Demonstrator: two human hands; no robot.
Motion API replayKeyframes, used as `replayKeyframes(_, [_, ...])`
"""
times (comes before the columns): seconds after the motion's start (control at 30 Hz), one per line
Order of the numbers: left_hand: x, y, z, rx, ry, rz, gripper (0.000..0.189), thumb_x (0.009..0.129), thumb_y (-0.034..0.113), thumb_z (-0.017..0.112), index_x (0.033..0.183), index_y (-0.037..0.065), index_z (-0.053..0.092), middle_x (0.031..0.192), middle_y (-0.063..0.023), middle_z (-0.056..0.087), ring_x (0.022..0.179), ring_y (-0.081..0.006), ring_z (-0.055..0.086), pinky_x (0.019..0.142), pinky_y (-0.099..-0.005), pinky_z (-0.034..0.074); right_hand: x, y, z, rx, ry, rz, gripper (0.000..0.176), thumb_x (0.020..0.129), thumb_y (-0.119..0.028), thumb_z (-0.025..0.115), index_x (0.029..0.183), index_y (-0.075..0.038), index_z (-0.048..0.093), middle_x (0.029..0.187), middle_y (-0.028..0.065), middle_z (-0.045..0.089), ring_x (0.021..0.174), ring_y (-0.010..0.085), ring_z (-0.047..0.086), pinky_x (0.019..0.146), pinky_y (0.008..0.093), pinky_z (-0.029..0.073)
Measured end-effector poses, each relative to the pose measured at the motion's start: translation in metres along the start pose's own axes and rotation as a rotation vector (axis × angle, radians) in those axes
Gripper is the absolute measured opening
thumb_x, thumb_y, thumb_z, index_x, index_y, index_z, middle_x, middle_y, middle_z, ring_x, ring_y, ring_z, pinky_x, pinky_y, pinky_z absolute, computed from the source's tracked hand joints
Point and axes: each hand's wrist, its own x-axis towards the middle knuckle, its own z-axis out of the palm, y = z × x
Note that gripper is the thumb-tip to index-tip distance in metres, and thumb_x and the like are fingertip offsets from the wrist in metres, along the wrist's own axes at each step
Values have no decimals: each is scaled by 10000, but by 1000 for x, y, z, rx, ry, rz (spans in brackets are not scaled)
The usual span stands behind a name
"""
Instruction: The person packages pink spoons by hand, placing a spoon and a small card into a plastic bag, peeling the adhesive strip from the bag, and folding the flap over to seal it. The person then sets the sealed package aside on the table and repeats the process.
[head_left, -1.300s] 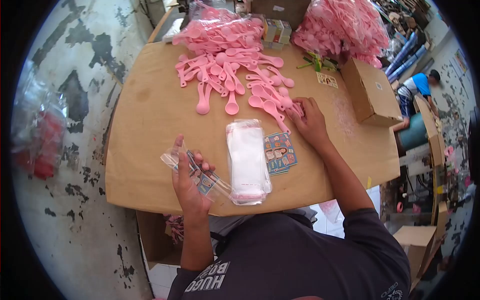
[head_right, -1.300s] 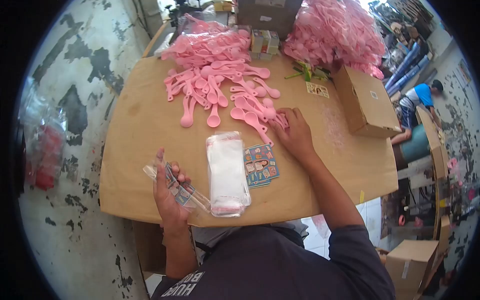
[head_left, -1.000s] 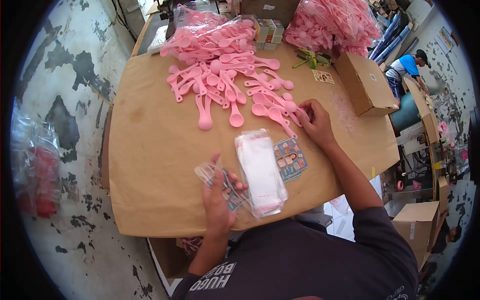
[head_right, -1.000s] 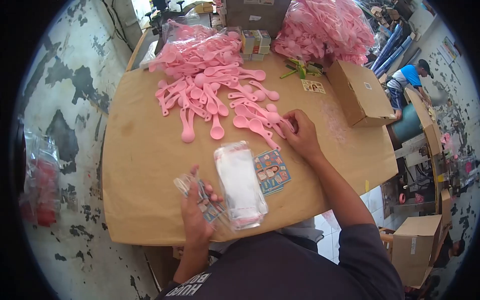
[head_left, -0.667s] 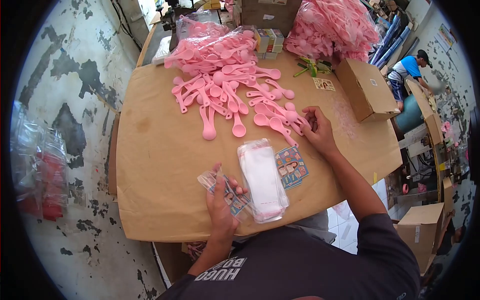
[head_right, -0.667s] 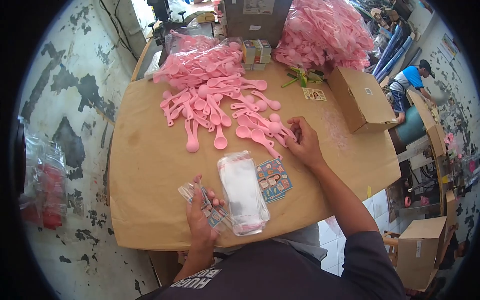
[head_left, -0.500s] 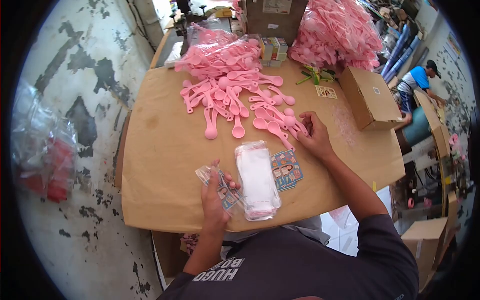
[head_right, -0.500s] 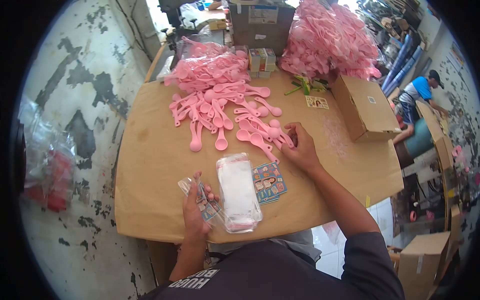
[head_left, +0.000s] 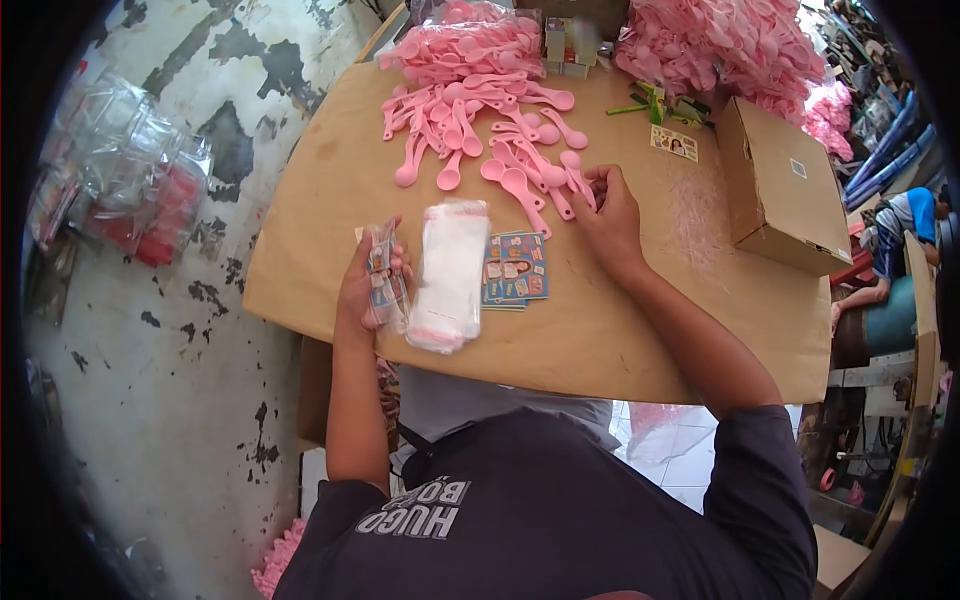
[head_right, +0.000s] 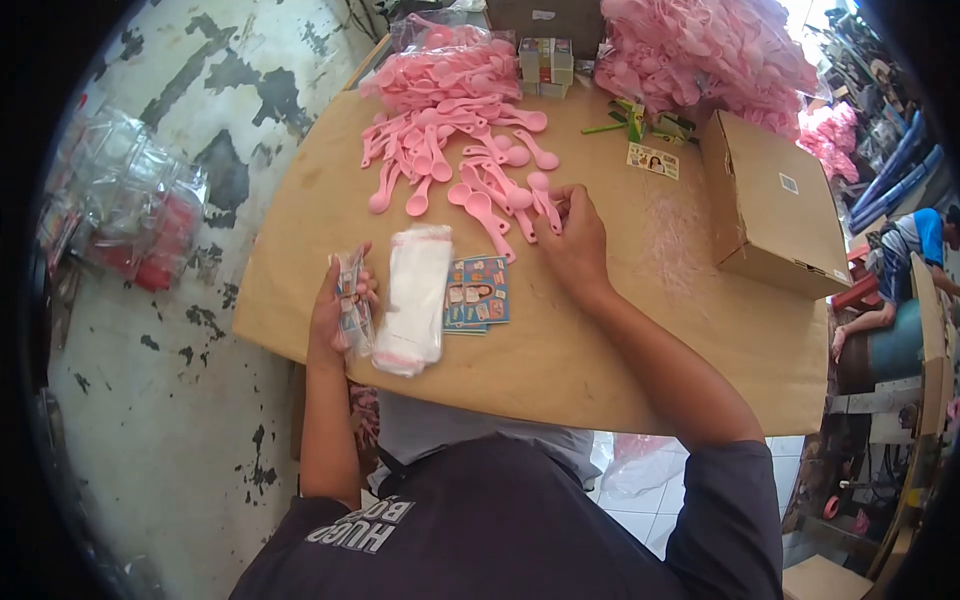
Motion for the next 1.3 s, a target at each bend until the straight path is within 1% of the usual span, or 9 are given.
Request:
replayKeyframes(0.07, [0, -2, -1, -29, -37, -3, 523, 1090, 382, 500, 1511, 84, 415, 955, -80, 599, 795, -145, 643, 816, -331, 614, 0, 1, 0, 20, 39, -20, 300, 868, -117, 701, 1107, -5, 558, 885, 121, 627, 771, 235, 624, 724, 386, 521])
replayKeyframes(0.2, [-4, -3, -4, 11, 14, 59, 523, 1087, 378, 510, 1500, 69, 424, 952, -87, 603, 795, -152, 652, 813, -341, 621, -2, 2, 2, 102, 37, -56, 251, 865, -109, 702, 1043, -1, 561, 876, 120, 625, 769, 228, 618, 722, 376, 515])
replayKeyframes(0.33, [-6, -8, 2, 50, 22, 83, 497, 1082, 384, 522, 1461, 66, 471, 936, -80, 604, 785, -146, 658, 793, -329, 623, 1, 6, 0, 64, 10, -24, 197, 864, -107, 695, 939, -3, 545, 854, 113, 620, 766, 208, 605, 721, 360, 505])
replayKeyframes(0.4, [-7, -10, 5, 45, 39, 104, 481, 1073, 388, 544, 1437, 78, 497, 937, -73, 607, 780, -137, 656, 778, -315, 620, 2, 6, -1, 70, 13, -57, 177, 895, -100, 689, 972, -11, 557, 844, 46, 588, 738, 112, 544, 668, 287, 475])
replayKeyframes(0.63, [-7, -8, 9, 68, 61, 81, 461, 1061, 377, 574, 1413, 85, 518, 928, -72, 610, 779, -131, 651, 765, -298, 615, 1, 5, -3, 60, 39, -71, 190, 892, -120, 711, 951, -11, 567, 818, 25, 583, 722, 99, 521, 647, 276, 456])
replayKeyframes(0.8, [-4, -7, 2, 107, 37, 89, 480, 1059, 370, 578, 1420, 62, 506, 925, -90, 658, 781, -149, 688, 785, -329, 621, 2, 5, -2, 109, 20, 21, 205, 920, -159, 730, 940, -25, 576, 802, -4, 568, 720, 72, 503, 632, 247, 438])
replayKeyframes(0.9, [-3, -9, -1, 111, 32, 93, 483, 1059, 357, 581, 1424, 51, 501, 927, -95, 674, 784, -156, 701, 790, -339, 624, 1, 3, -1, 99, 42, 10, 201, 918, -160, 723, 931, -22, 577, 767, 18, 595, 690, 82, 537, 617, 270, 465])
replayKeyframes(1.1, [-5, -10, 3, 148, 91, 102, 488, 1053, 332, 595, 1434, 45, 490, 915, -86, 667, 775, -156, 688, 789, -343, 613, 0, 0, 0, 50, 17, 39, 182, 950, -152, 729, 960, -42, 584, 821, -31, 558, 725, 47, 484, 649, 214, 423])
replayKeyframes(1.3, [-6, -10, 7, 152, 127, 97, 511, 1058, 324, 588, 1461, 44, 446, 921, -72, 655, 784, -158, 673, 777, -364, 602, -1, 1, 3, 65, 34, 58, 153, 968, -126, 709, 961, -48, 577, 833, -38, 555, 736, 31, 491, 651, 195, 417])
